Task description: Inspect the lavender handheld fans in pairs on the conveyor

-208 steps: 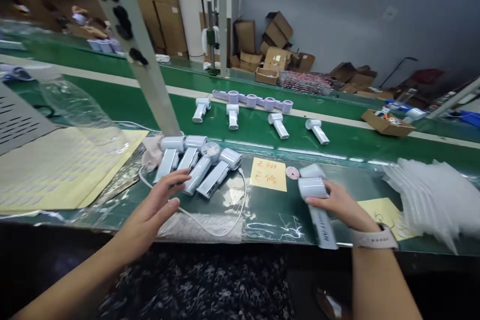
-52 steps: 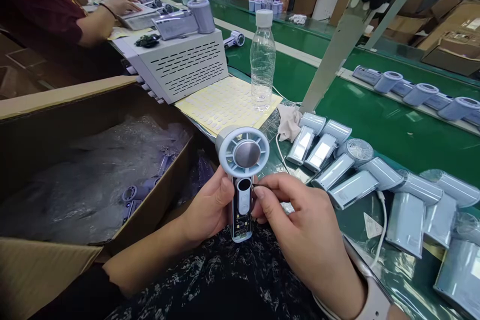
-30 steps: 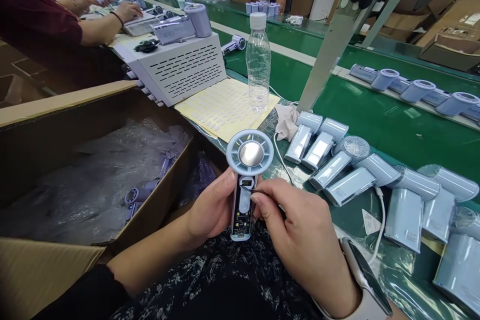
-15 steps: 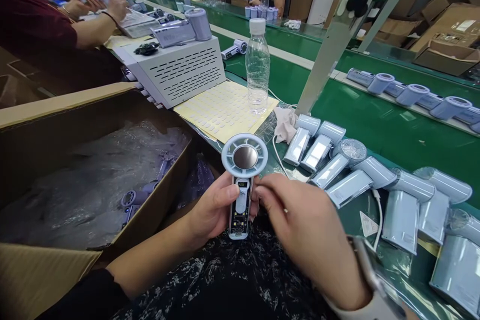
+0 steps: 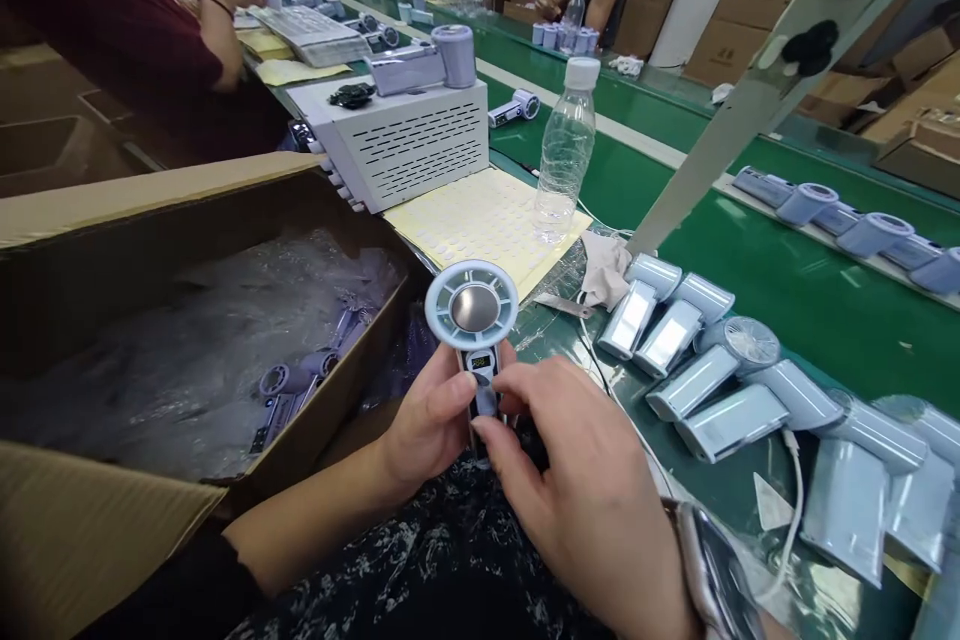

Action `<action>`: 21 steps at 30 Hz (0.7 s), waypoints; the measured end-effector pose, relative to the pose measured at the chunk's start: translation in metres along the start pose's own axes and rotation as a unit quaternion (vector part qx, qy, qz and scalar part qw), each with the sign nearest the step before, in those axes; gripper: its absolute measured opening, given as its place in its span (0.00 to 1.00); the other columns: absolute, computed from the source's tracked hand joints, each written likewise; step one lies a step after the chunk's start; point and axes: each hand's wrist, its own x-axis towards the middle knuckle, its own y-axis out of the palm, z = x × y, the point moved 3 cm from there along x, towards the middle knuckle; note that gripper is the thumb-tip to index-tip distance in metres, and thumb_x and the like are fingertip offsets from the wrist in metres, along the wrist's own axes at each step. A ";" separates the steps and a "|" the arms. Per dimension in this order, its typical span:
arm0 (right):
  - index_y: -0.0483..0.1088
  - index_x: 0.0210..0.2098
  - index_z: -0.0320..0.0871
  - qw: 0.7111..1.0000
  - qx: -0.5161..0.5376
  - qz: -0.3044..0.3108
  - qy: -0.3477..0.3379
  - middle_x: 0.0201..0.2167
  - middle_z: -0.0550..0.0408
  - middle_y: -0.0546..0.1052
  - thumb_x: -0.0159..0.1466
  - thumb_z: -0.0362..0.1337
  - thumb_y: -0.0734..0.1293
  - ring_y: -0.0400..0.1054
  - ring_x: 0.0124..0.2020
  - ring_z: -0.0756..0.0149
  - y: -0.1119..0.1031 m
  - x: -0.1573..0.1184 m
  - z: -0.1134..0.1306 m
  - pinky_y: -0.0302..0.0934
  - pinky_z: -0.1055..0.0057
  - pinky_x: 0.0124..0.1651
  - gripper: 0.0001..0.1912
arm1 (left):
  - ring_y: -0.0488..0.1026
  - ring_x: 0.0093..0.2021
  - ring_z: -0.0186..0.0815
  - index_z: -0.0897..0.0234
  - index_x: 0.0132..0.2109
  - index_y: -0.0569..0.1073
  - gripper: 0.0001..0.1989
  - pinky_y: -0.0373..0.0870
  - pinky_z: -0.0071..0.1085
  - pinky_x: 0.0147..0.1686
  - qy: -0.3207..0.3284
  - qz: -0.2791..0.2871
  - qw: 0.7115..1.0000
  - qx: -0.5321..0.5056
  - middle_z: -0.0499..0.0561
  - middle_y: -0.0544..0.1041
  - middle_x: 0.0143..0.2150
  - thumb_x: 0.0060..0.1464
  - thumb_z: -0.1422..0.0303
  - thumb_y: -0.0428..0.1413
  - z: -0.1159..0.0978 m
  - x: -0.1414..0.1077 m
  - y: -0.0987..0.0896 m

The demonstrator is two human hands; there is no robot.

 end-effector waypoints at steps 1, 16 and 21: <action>0.69 0.41 0.45 1.000 -0.006 -0.011 -0.006 0.31 0.57 0.77 0.70 0.29 0.66 0.73 0.31 0.67 0.003 -0.004 0.002 0.67 0.72 0.37 0.05 | 0.72 0.40 0.36 0.62 0.49 0.68 0.25 0.72 0.35 0.44 0.003 0.008 1.000 0.010 0.50 0.74 0.42 0.52 0.53 0.67 0.002 0.000 0.001; 0.70 0.42 0.47 0.999 -0.017 -0.040 -0.019 0.34 0.55 0.81 0.69 0.23 0.63 0.77 0.35 0.63 -0.027 -0.046 -0.016 0.71 0.68 0.40 0.12 | 0.66 0.26 0.29 0.65 0.37 0.75 0.15 0.62 0.28 0.27 -0.037 0.163 0.974 0.151 0.47 0.71 0.28 0.50 0.61 0.69 -0.013 0.003 0.027; 0.70 0.38 0.48 0.994 -0.014 -0.088 0.066 0.33 0.57 0.78 0.70 0.26 0.65 0.73 0.32 0.68 -0.035 -0.050 -0.017 0.68 0.73 0.37 0.10 | 0.72 0.30 0.32 0.63 0.43 0.68 0.21 0.68 0.29 0.32 -0.067 0.132 0.989 0.025 0.47 0.72 0.35 0.50 0.58 0.67 0.000 0.003 0.030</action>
